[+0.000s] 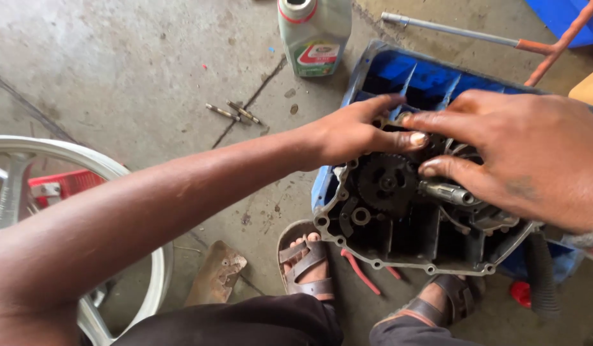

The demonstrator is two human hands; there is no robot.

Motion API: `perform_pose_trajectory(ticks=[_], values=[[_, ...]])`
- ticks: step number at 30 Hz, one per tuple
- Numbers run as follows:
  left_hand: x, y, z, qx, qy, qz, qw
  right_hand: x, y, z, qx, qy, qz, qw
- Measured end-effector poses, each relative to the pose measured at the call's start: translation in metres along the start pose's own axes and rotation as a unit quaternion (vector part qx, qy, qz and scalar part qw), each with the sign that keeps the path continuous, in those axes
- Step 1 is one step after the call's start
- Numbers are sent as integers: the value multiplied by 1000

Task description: The person sits on the workshop floor fitting components into a motorcycle crankcase set in a blue crate. They place a camshaft-like shaft into the casing, seat gears and shafts by hand, press parts into their bores, and reposition the crankcase while aligning each part.

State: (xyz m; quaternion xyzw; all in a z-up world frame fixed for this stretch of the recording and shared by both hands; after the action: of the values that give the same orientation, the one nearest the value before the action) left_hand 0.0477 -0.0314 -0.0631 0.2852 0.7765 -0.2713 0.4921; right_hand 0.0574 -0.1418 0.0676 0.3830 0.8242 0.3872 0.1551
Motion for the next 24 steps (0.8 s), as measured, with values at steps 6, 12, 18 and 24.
perform_pose_trajectory(ticks=[6,12,18,24], values=[[-10,-18,-52,-58,-62,151,985,7,-14,25,155,-3,-74,985],[-26,-30,-69,-181,-88,192,961,11,-37,32,220,121,-200,947],[-40,-47,-85,-271,-84,302,910,8,-30,36,120,120,-38,985],[-48,-55,-85,-280,-103,375,878,-1,-51,39,119,197,-77,970]])
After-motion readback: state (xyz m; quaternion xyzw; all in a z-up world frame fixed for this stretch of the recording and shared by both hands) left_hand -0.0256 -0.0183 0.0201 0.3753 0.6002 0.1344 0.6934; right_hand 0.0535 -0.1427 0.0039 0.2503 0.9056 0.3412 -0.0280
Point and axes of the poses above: each hand's wrist, its own z-axis towards the middle knuckle, its own y-axis out of the back of the hand, x = y × z, the point moved 8 cm from there along z, towards the middle knuckle, and after that the axes turned 11 degrees about x, right-handed, at the moved point
